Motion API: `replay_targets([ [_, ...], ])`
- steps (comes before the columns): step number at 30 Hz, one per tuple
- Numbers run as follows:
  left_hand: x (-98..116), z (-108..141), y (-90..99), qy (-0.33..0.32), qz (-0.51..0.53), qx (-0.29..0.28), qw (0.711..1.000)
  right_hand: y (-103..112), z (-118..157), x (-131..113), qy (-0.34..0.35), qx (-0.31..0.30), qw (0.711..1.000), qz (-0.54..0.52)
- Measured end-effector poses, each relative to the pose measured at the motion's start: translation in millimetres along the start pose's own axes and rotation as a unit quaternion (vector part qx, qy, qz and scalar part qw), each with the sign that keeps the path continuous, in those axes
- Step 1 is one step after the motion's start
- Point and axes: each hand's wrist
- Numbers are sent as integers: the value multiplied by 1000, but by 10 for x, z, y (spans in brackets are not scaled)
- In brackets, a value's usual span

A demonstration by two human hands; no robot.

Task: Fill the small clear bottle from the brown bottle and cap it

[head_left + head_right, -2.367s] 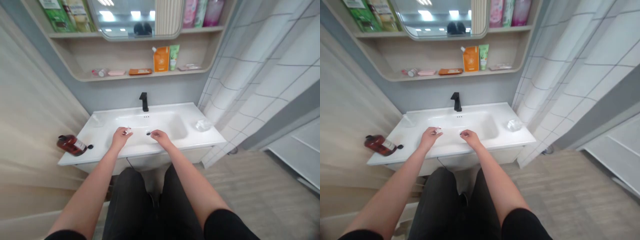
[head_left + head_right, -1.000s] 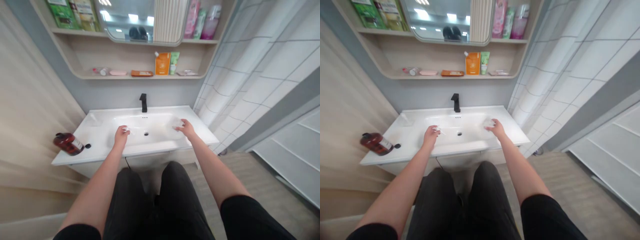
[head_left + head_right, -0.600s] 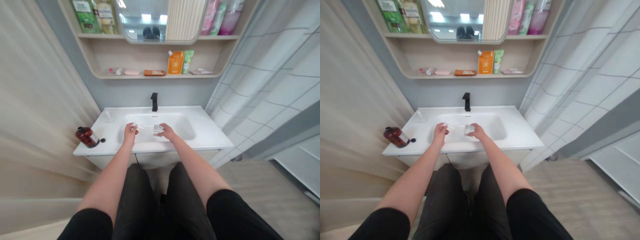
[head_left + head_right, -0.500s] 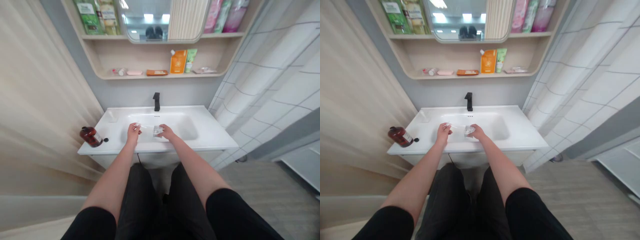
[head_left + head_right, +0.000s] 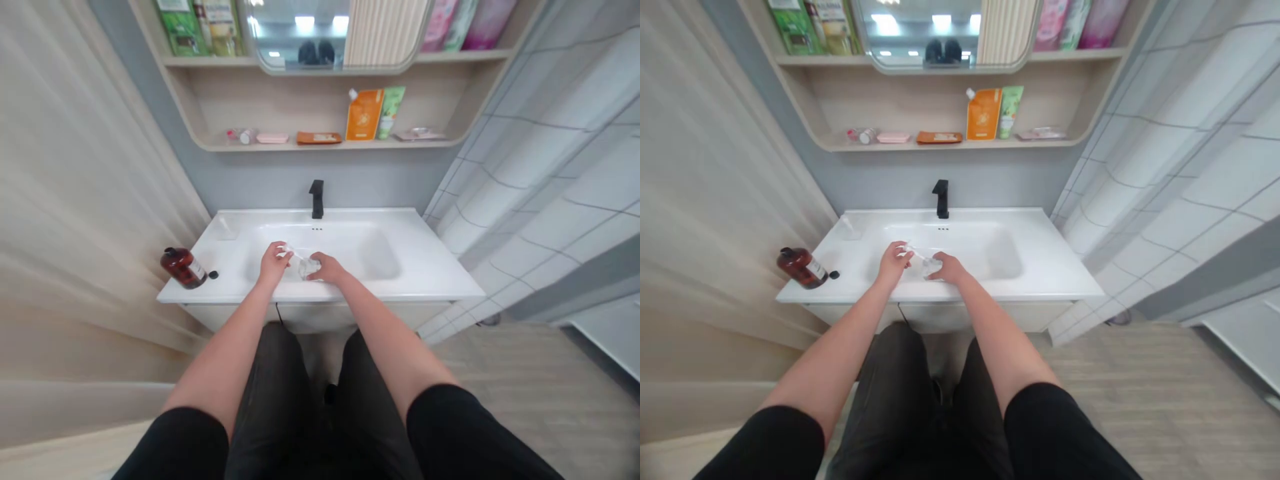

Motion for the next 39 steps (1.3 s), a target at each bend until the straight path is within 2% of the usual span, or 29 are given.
replay_targets([
  [6, -39, 20, -19, -52, -86, -60, 993, 1, 22, -76, 14, 6, 1000, 11],
  [12, -41, 57, -40, -129, -195, -128, 964, -2, 52, -108, 45, 14, 999, 17],
  [22, 29, 97, -44, -123, -240, -132, 954, 14, 68, -121, 53, 12, 998, 15],
  [30, 53, 120, -45, -123, -261, -168, 943, 11, 53, -119, 42, 7, 999, 18],
  [35, 60, 105, -55, -154, -228, -139, 951, 5, 49, -119, 46, 7, 999, 14],
  [39, 52, 104, -49, -162, -227, -146, 949, 2, 44, -107, 54, 11, 998, 27],
])
Point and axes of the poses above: each hand's wrist, its own z-axis away from the middle knuckle, its own y-axis out of the back of the hand, x = y × z, and after that the axes turned 2 degrees about x, right-handed
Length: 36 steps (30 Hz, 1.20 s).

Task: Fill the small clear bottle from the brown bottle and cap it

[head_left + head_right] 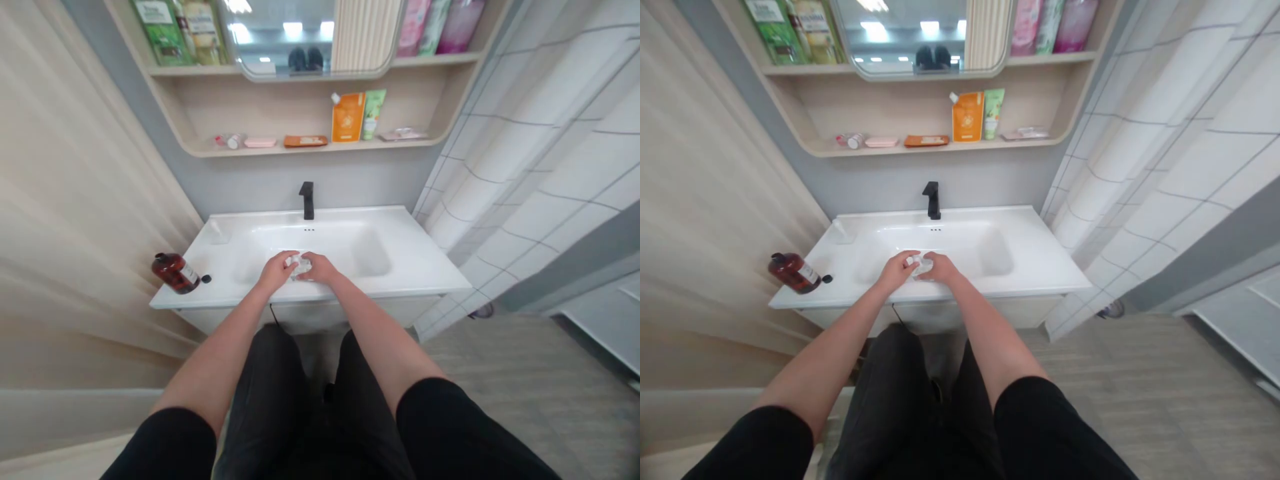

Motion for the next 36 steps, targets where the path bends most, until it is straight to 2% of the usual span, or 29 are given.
replay_targets([
  [9, -12, 11, -17, 46, 2, -30, 998, 4, 0, 41, 12, -7, 1000, -22],
  [16, 19, -3, -40, 57, -76, -19, 995, 16, -4, 15, -3, -2, 1000, -10],
  [22, 41, -3, -22, 84, -119, -50, 988, 25, 2, -18, -14, 0, 1000, 1],
  [32, 13, 5, -1, 66, -84, -52, 993, 20, -1, -7, -14, 0, 1000, 1],
  [36, 35, 2, -11, 74, -99, -48, 991, 17, 0, 12, -3, 1, 1000, -2],
])
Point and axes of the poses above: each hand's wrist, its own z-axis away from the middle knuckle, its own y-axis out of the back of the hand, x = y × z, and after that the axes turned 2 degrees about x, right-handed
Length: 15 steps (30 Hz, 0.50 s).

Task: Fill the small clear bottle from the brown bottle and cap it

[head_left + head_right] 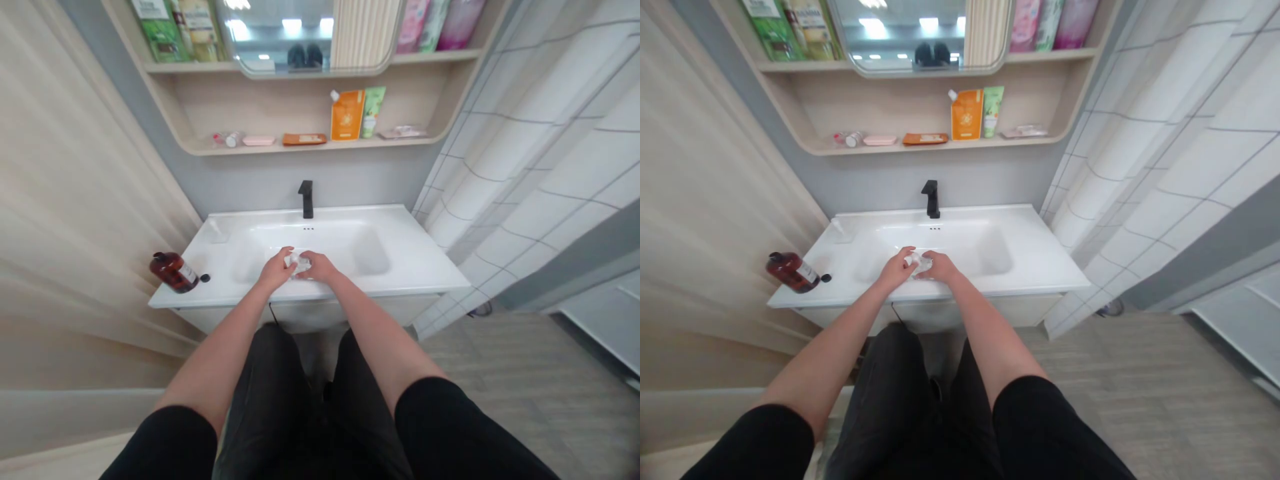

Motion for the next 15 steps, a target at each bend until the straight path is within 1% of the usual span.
replay_targets([
  [4, 30, 4, -9, 7, -13, 13, 1000, -14, -6, 18, 6, 3, 1000, -3],
  [10, 26, 18, 28, 3, 4, -1, 1000, -23, -15, 27, -7, 1, 1000, 7],
  [15, 36, 19, 14, 3, -16, 8, 1000, -18, -5, 21, -5, 0, 1000, -6],
])
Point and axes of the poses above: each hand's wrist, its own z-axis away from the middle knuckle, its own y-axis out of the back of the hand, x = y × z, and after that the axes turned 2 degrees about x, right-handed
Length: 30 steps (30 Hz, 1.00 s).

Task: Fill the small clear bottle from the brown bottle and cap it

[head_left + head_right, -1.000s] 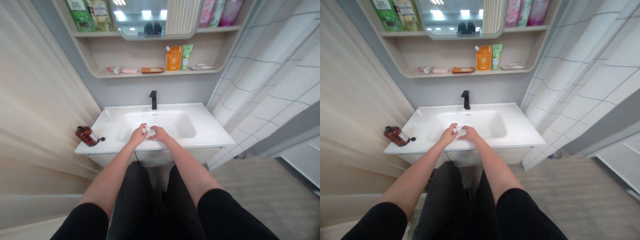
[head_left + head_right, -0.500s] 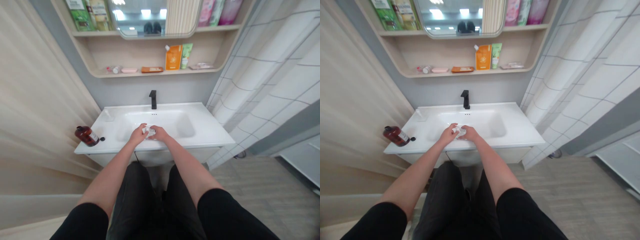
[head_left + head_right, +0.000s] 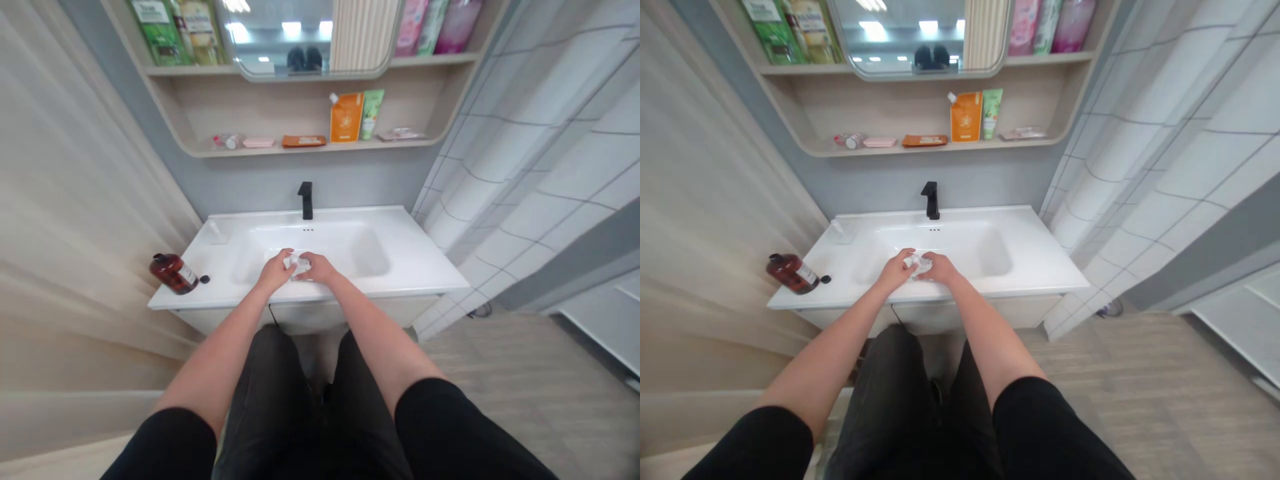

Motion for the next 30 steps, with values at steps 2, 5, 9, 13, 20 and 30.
replay_targets([
  [2, 3, -2, -11, 4, -1, 6, 1000, 1, 4, -3, 4, -1, 1000, -4],
  [5, -4, -7, -13, -3, -1, 7, 1000, 4, 7, -7, 4, -5, 1000, -4],
  [9, -25, -10, 8, -8, 15, -11, 1000, 9, 8, -16, -5, 7, 1000, 6],
  [13, -15, -5, 17, -11, 15, -6, 1000, 16, 12, -31, 0, 8, 1000, 4],
  [20, 12, -12, 9, -30, 5, 5, 1000, 31, 16, -48, 8, -2, 1000, 0],
  [30, -17, -18, 3, -36, 0, 15, 999, 31, 20, -58, 11, 2, 1000, -7],
])
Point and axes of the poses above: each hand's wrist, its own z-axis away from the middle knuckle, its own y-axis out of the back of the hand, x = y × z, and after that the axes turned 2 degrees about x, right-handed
